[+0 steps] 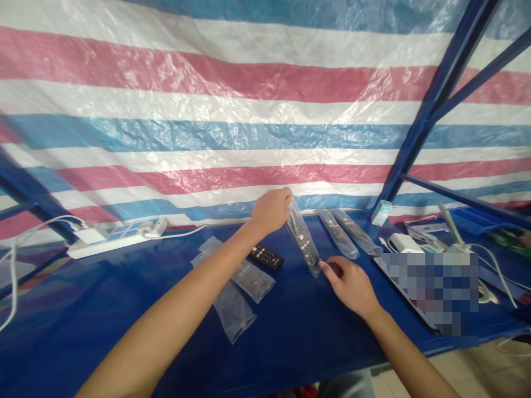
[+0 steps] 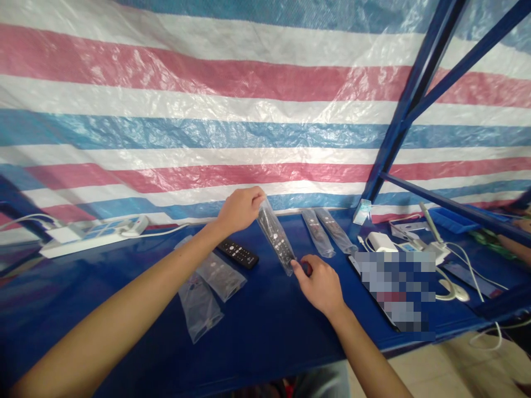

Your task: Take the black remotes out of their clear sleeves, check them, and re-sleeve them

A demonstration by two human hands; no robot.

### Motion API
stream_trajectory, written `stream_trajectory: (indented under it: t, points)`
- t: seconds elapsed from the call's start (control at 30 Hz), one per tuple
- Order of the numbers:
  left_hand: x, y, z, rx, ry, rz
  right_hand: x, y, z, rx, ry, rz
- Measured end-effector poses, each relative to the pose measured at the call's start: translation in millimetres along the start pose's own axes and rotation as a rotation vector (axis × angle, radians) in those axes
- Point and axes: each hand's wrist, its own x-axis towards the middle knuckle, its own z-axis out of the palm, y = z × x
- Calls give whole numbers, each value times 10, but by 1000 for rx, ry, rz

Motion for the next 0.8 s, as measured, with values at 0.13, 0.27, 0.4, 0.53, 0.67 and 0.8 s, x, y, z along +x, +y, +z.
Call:
stream_trajectory:
  t: [0.13, 0.27, 0.4, 0.53, 0.67, 0.8]
  points:
    - [7, 147, -214, -40, 28, 61, -5, -17, -15, 1, -40, 3]
    - [-6, 280, -398, -49, 66, 137, 2, -10, 5, -18, -53, -21]
    - [-9, 370, -552, -65, 90, 177, 58, -20, 39, -17, -110, -41]
    - [1, 381, -693, -112, 127, 201, 141, -27, 63, 41, -186, -80]
    - [-36, 277, -891, -158, 179, 200, 168, -2, 72, 132, -246, -122]
    - [-127, -75, -1172, -212, 304, 96, 141, 13, 57, 154, -226, -175]
